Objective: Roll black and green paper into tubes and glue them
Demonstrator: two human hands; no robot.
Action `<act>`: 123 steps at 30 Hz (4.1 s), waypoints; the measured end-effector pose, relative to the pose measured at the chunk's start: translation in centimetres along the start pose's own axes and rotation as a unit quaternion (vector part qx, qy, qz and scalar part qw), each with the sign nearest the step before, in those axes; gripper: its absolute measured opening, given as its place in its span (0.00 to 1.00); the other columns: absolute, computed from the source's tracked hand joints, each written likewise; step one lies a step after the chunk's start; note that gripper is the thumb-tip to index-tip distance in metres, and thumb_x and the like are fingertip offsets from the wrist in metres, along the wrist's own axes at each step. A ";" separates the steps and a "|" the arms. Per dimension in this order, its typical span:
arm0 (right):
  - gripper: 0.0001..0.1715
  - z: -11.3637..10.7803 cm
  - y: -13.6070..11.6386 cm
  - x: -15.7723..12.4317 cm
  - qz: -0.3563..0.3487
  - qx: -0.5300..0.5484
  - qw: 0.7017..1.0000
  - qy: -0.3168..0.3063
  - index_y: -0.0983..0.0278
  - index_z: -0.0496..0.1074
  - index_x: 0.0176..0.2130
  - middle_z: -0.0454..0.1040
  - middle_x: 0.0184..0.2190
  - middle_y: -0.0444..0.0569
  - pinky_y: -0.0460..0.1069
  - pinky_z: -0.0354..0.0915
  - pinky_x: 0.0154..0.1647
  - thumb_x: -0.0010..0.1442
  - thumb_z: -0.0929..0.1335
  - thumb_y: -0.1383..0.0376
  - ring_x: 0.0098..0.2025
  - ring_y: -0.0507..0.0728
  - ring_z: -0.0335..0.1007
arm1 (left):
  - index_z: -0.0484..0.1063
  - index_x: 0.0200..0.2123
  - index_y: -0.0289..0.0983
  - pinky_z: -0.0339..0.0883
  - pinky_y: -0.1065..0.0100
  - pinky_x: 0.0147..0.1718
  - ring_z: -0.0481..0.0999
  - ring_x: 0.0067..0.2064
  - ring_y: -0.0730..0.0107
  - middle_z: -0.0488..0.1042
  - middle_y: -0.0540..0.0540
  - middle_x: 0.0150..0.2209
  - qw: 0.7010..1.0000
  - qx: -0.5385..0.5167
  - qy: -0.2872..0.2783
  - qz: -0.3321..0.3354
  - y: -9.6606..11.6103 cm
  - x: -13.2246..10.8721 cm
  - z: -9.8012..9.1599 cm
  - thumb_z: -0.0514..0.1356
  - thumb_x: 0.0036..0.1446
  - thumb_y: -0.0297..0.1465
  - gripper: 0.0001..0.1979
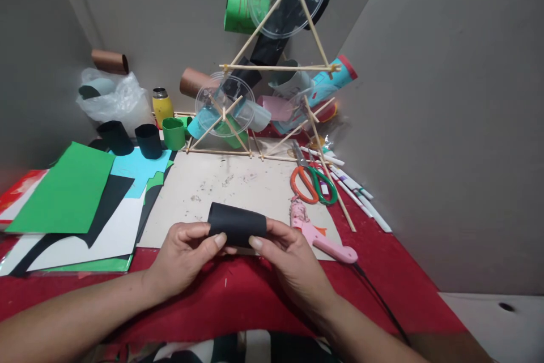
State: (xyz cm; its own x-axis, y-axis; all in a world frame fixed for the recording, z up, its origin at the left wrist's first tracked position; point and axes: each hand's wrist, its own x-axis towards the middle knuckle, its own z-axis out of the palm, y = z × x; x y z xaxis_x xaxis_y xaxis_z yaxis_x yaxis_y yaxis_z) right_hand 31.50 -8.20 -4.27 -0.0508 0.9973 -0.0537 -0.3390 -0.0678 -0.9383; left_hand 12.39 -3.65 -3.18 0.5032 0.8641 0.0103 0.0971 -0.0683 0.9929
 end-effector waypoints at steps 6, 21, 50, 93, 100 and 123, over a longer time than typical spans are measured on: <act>0.07 0.0 0.2 0.1 -0.007 -0.016 0.999 0.026 0.60 0.79 0.34 0.80 0.36 0.46 0.53 0.66 0.49 0.53 0.74 0.61 0.41 0.58 0.73 | 0.80 0.32 0.33 0.73 0.68 0.34 0.79 0.31 0.66 0.81 0.42 0.29 0.997 -0.058 -0.023 -0.045 -0.1 0.2 0.1 0.60 0.59 0.39 0.15; 0.14 -0.7 0.4 0.3 -0.008 0.011 0.998 0.060 0.58 0.80 0.42 0.80 0.36 0.45 0.53 0.65 0.51 0.53 0.75 0.62 0.44 0.58 0.74 | 0.73 0.35 0.34 0.72 0.74 0.32 0.81 0.30 0.69 0.82 0.43 0.29 0.987 -0.147 -0.014 -0.068 0.0 0.3 -0.1 0.62 0.58 0.39 0.13; 0.07 -0.9 0.6 0.5 -0.009 0.020 0.999 0.046 0.59 0.79 0.36 0.79 0.32 0.42 0.47 0.64 0.44 0.54 0.74 0.62 0.37 0.53 0.71 | 0.75 0.36 0.30 0.72 0.71 0.30 0.81 0.29 0.66 0.81 0.38 0.28 0.980 -0.145 -0.091 -0.099 -0.4 1.3 -0.7 0.54 0.61 0.50 0.26; 0.09 -1.4 0.8 0.6 -0.057 -0.014 0.993 0.102 0.59 0.77 0.32 0.70 0.26 0.43 0.49 0.60 0.34 0.60 0.70 0.57 0.30 0.55 0.62 | 0.76 0.39 0.32 0.69 0.73 0.32 0.77 0.29 0.73 0.81 0.44 0.28 0.980 -0.137 -0.062 -0.128 0.1 1.2 -0.5 0.65 0.56 0.38 0.15; 0.12 -1.3 0.7 0.3 -0.050 -0.043 0.994 0.089 0.59 0.78 0.39 0.73 0.28 0.44 0.50 0.62 0.37 0.60 0.69 0.56 0.32 0.56 0.66 | 0.75 0.37 0.32 0.69 0.75 0.32 0.78 0.29 0.74 0.81 0.43 0.28 0.976 -0.167 -0.040 -0.134 0.0 1.4 -0.6 0.66 0.55 0.39 0.15; 0.09 -1.0 0.1 1.4 0.132 0.269 0.952 0.068 0.62 0.75 0.38 0.78 0.37 0.46 0.45 0.63 0.24 0.54 0.73 0.67 0.33 0.53 0.71 | 0.72 0.50 0.39 0.70 0.67 0.46 0.75 0.49 0.64 0.75 0.43 0.51 0.991 -0.023 0.111 0.074 0.8 1.5 -1.9 0.61 0.60 0.38 0.16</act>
State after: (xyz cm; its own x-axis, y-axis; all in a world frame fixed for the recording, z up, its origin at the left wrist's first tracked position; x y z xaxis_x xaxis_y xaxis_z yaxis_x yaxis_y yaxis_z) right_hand 32.36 -6.74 -4.77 -0.0899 0.9357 -0.3411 -0.7646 -0.2843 -0.5784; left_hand 11.63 -1.43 -2.17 0.3076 0.9347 0.1779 -0.0051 -0.1853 0.9827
